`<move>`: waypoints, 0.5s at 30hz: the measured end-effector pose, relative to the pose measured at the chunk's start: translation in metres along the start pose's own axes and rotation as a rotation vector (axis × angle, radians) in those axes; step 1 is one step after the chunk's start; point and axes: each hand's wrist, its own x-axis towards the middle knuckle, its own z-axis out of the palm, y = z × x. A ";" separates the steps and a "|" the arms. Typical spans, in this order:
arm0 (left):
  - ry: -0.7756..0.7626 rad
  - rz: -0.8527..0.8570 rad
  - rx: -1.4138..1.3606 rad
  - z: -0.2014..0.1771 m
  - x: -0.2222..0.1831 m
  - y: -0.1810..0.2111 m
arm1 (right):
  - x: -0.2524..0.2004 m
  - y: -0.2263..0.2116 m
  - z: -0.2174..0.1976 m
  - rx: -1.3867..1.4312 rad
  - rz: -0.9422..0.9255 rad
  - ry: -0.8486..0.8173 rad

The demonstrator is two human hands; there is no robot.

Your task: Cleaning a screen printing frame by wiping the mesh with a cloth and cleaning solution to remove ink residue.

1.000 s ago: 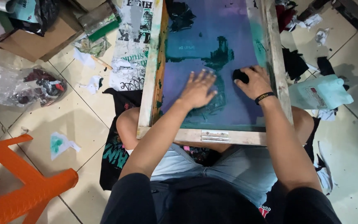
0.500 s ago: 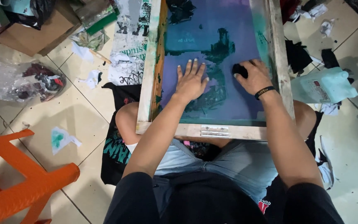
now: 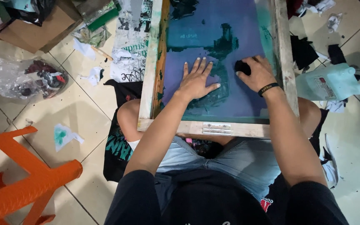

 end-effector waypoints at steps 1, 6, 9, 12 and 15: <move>0.001 0.002 0.001 0.002 0.002 -0.001 | 0.000 0.000 0.000 0.000 0.001 0.003; -0.004 -0.037 -0.032 0.003 0.006 -0.002 | 0.003 0.004 0.004 0.003 0.016 -0.006; 0.015 -0.030 -0.055 0.005 0.007 -0.004 | 0.002 0.004 0.005 -0.003 0.016 0.000; 0.023 -0.037 -0.055 0.009 0.011 -0.006 | 0.004 0.008 0.008 0.000 -0.006 0.001; 0.025 -0.049 -0.048 0.009 0.010 -0.004 | 0.004 0.007 0.008 0.001 -0.012 0.006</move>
